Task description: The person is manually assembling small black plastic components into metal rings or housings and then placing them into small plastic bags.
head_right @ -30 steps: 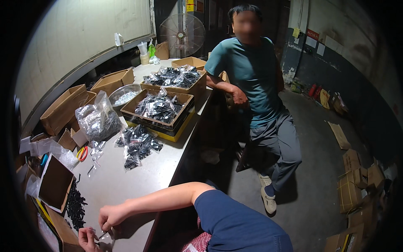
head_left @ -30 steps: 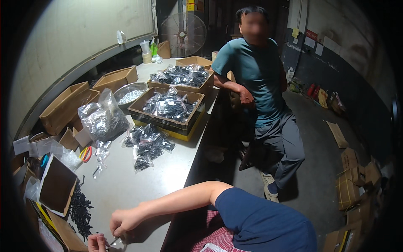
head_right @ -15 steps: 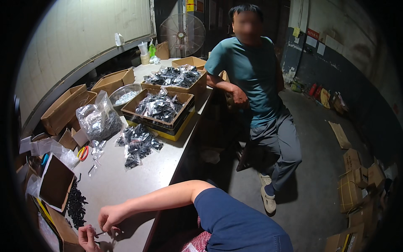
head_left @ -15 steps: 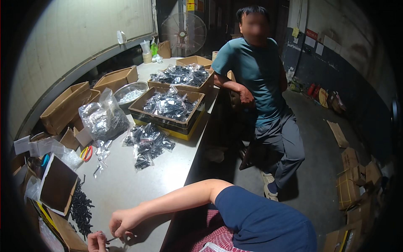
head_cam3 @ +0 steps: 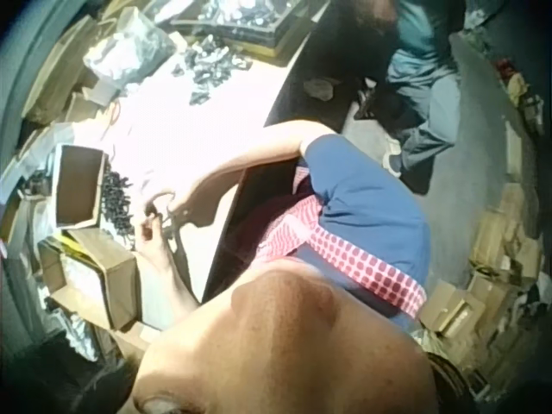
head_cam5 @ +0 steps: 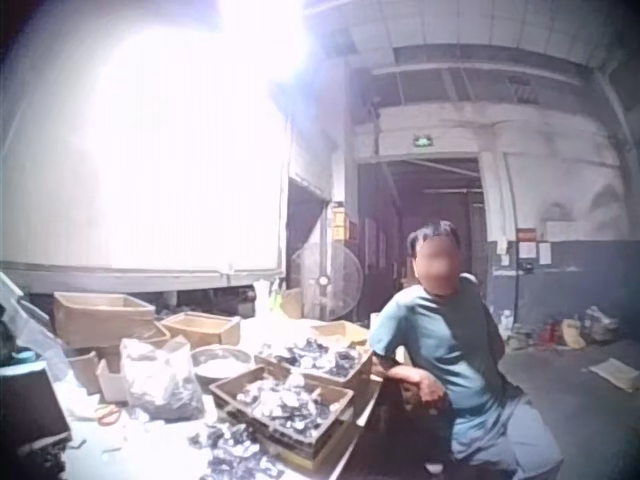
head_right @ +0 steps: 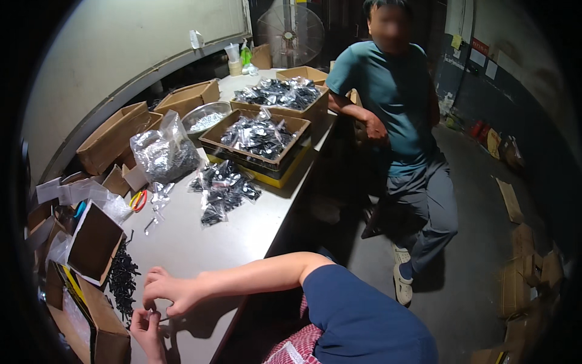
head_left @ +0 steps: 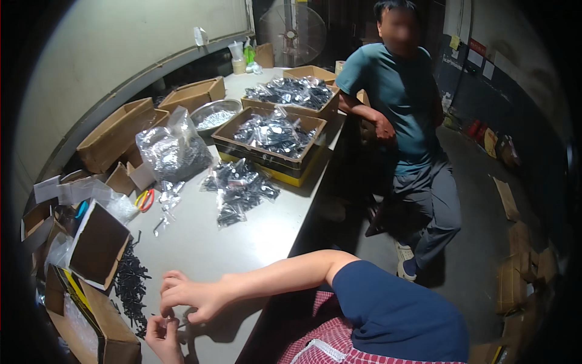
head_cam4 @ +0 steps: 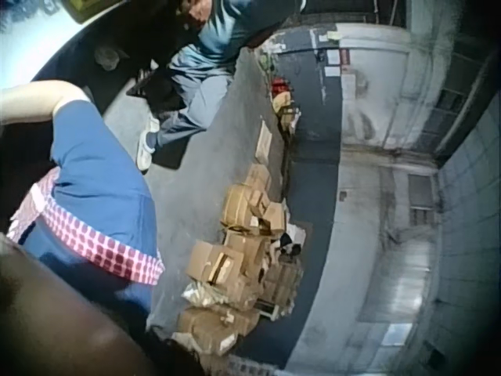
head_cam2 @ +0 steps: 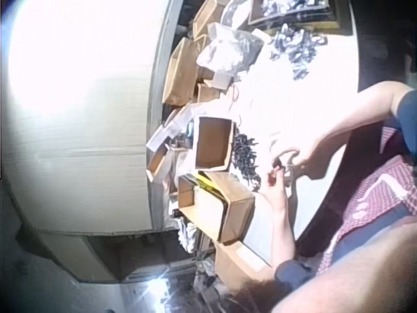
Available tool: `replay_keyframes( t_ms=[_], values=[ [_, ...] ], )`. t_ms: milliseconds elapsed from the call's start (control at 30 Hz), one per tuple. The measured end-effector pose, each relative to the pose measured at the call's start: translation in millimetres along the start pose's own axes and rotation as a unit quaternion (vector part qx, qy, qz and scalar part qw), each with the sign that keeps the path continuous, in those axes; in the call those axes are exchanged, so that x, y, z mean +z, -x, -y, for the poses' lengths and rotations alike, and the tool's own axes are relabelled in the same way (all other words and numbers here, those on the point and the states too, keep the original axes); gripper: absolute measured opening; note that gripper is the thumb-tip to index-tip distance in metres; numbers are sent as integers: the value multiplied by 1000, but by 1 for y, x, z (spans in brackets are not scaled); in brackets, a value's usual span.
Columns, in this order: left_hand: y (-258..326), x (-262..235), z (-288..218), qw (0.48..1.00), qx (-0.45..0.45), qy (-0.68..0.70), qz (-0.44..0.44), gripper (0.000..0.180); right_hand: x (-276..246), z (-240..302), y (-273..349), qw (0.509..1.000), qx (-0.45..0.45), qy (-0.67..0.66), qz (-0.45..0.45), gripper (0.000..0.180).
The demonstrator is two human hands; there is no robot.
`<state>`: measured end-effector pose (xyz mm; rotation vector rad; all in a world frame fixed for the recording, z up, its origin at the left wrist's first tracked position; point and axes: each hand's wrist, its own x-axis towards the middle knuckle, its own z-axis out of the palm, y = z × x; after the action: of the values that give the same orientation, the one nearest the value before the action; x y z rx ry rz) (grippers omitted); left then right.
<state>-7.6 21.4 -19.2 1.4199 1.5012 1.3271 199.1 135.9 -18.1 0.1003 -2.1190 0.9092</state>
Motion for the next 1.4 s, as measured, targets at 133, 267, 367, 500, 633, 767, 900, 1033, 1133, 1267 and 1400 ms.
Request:
replay_keyframes(
  t_ms=[133,267,367,500,633,767,900,1033,1133,1267,1400],
  values=[
    [2,3,-5,1000,-10,-24,-16,24,3,-2,1,995,-7,71,-64,51],
    [5,-3,-4,1000,7,3,20,25,6,8,-3,992,-48,91,-80,51],
    [2,-5,9,998,31,44,24,24,5,5,-1,997,-31,71,-10,50],
    [3,2,-7,998,-16,39,42,19,3,3,1,999,-10,50,9,50],
    [7,-1,-6,996,-5,54,65,20,4,9,0,997,-38,71,-22,41],
    [7,3,-12,997,18,-19,73,17,2,5,1,993,-53,102,-22,34],
    [7,5,-18,996,-8,-35,81,22,-1,-2,4,994,-7,106,8,30],
    [6,5,-17,996,17,-52,77,28,-3,0,1,988,-11,147,-46,23],
    [6,13,-17,990,61,-96,84,26,-7,4,3,985,-36,152,-78,19],
    [5,10,-12,977,113,-139,112,16,-13,8,2,987,-45,143,-65,16],
    [-2,-3,6,974,82,-176,116,11,-14,6,7,990,-9,107,-95,17]
  ],
)
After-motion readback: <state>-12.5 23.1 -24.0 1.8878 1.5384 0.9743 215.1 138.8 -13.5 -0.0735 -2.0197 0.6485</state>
